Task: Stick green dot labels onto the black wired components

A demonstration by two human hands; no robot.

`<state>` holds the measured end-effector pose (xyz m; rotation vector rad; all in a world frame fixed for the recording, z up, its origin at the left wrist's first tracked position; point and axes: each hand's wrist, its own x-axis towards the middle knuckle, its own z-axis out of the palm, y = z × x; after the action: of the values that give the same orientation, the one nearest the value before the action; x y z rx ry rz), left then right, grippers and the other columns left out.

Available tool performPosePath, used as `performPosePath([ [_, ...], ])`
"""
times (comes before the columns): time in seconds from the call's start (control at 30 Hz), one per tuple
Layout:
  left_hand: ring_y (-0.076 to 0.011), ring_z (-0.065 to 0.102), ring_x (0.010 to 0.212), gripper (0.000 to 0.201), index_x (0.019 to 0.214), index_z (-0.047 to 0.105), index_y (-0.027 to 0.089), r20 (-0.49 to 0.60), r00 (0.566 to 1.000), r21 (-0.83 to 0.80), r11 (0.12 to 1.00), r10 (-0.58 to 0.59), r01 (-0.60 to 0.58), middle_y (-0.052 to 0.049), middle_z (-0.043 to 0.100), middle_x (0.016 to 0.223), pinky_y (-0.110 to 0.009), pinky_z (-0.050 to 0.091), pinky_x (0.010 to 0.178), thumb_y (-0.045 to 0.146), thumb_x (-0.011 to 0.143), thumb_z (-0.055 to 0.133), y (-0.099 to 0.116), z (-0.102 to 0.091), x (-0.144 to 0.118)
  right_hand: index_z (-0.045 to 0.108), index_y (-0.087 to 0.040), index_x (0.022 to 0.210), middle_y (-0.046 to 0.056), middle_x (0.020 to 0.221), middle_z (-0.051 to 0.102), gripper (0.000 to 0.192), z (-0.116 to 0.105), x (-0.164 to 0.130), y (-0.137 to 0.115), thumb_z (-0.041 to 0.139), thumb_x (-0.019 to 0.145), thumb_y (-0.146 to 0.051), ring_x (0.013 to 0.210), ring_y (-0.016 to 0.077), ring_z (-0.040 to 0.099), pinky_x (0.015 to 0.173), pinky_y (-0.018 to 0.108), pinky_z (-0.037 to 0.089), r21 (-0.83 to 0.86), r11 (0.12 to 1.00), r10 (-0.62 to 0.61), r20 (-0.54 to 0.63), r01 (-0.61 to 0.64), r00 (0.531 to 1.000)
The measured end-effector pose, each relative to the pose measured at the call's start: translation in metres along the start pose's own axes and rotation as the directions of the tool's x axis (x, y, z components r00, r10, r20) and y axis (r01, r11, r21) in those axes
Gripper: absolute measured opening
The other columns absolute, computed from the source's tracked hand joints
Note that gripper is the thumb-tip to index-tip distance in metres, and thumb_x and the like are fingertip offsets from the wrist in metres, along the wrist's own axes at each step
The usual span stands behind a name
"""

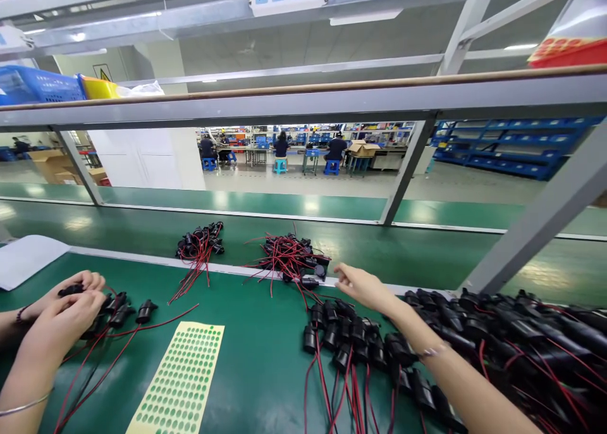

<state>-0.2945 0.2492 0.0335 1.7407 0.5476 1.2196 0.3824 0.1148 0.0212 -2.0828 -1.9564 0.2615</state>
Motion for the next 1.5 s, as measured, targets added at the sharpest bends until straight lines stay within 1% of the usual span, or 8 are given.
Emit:
performPosePath([
  [0.23, -0.0013, 0.058, 0.050, 0.036, 0.067, 0.058, 0.023, -0.106, 0.994, 0.146, 0.989, 0.015, 0.000, 0.013, 0.052, 0.068, -0.013, 0.042, 0.053, 0.050, 0.085, 0.074, 0.014, 0.021, 0.004, 0.069, -0.017, 0.130, 0.007, 0.125, 0.073, 0.029, 0.014, 0.048, -0.031, 0.070, 0.106, -0.034, 0.104, 0.0257, 0.075, 0.087, 0.042, 0.065, -0.076, 0.972, -0.233, -0.214, 0.221, 0.949],
  [0.43, -0.0091, 0.071, 0.067, 0.044, 0.068, 0.060, 0.023, -0.234, 0.972, 0.306, 0.946, -0.034, 0.107, 0.008, 0.052, 0.071, -0.023, 0.053, 0.063, 0.042, 0.103, 0.043, 0.063, 0.075, -0.004, 0.065, -0.017, 0.133, 0.009, 0.119, 0.074, 0.032, -0.033, 0.043, -0.048, 0.069, 0.105, -0.033, 0.098, 0.0240, 0.075, 0.086, 0.044, 0.064, -0.182, 0.909, -0.417, -0.427, 0.375, 0.803],
  [0.6, -0.0226, 0.076, 0.102, 0.037, 0.084, 0.072, 0.025, -0.294, 0.953, 0.378, 0.907, -0.070, 0.183, 0.002, 0.065, 0.085, -0.039, 0.063, 0.083, 0.050, 0.103, 0.052, 0.098, 0.177, -0.035, 0.044, -0.020, 0.149, 0.011, 0.113, 0.075, 0.049, -0.062, -0.025, -0.107, 0.060, 0.103, -0.021, 0.098, 0.0289, 0.073, 0.085, 0.043, 0.061, -0.264, 0.725, -0.677, -0.440, 0.636, 0.590],
  [0.83, -0.0243, 0.065, 0.097, 0.043, 0.081, 0.070, 0.025, -0.289, 0.947, 0.410, 0.875, -0.142, 0.256, -0.001, 0.064, 0.083, -0.039, 0.057, 0.088, 0.060, 0.102, 0.055, 0.081, 0.351, -0.056, 0.051, -0.017, 0.136, 0.005, 0.094, 0.074, 0.062, -0.023, -0.097, -0.170, 0.043, 0.080, 0.008, 0.073, 0.0232, 0.065, 0.064, 0.035, 0.055, -0.267, 0.482, -0.871, -0.248, 0.835, 0.424],
  [1.03, -0.0174, 0.052, 0.073, 0.066, 0.074, 0.060, 0.020, -0.107, 0.882, -0.022, 0.888, -0.458, 0.459, 0.000, 0.057, 0.072, -0.031, 0.047, 0.071, 0.082, 0.094, 0.048, 0.061, 0.377, -0.066, 0.057, -0.020, 0.134, 0.005, 0.106, 0.078, 0.057, 0.000, -0.119, -0.176, 0.054, 0.083, 0.007, 0.080, 0.0238, 0.067, 0.072, 0.035, 0.058, -0.092, 0.447, -0.892, -0.113, 0.890, 0.437],
  [1.2, -0.0084, 0.045, 0.047, 0.069, 0.079, 0.066, 0.015, 0.218, 0.837, -0.710, 0.507, -0.501, 0.489, 0.002, 0.055, 0.059, -0.019, 0.030, 0.039, 0.084, 0.080, 0.068, 0.028, 0.405, -0.074, 0.061, -0.028, 0.132, 0.003, 0.109, 0.079, 0.048, -0.012, -0.132, -0.179, 0.069, 0.094, -0.001, 0.096, 0.0201, 0.073, 0.078, 0.024, 0.063, 0.094, 0.556, -0.824, -0.067, 0.826, 0.563],
  [1.4, -0.0050, 0.054, 0.046, 0.040, 0.103, 0.069, 0.021, 0.045, 0.886, -0.867, 0.423, -0.462, 0.264, 0.004, 0.069, 0.070, -0.014, 0.036, 0.043, 0.051, 0.084, 0.088, 0.022, 0.410, -0.075, 0.044, -0.032, 0.152, 0.008, 0.137, 0.073, 0.078, -0.011, -0.130, -0.162, 0.058, 0.085, 0.005, 0.126, 0.0211, 0.071, 0.105, 0.029, 0.060, 0.382, 0.466, -0.787, -0.235, 0.798, 0.571],
  [1.5, -0.0071, 0.064, 0.061, 0.044, 0.109, 0.074, 0.018, -0.067, 0.876, -0.819, 0.528, -0.477, 0.225, -0.005, 0.078, 0.092, -0.017, 0.047, 0.056, 0.045, 0.081, 0.092, 0.037, 0.401, -0.076, 0.061, -0.030, 0.134, 0.006, 0.118, 0.078, 0.049, -0.010, -0.126, -0.154, 0.064, 0.091, -0.006, 0.107, 0.0210, 0.077, 0.094, 0.026, 0.063, 0.515, 0.531, -0.640, -0.277, 0.673, 0.717],
])
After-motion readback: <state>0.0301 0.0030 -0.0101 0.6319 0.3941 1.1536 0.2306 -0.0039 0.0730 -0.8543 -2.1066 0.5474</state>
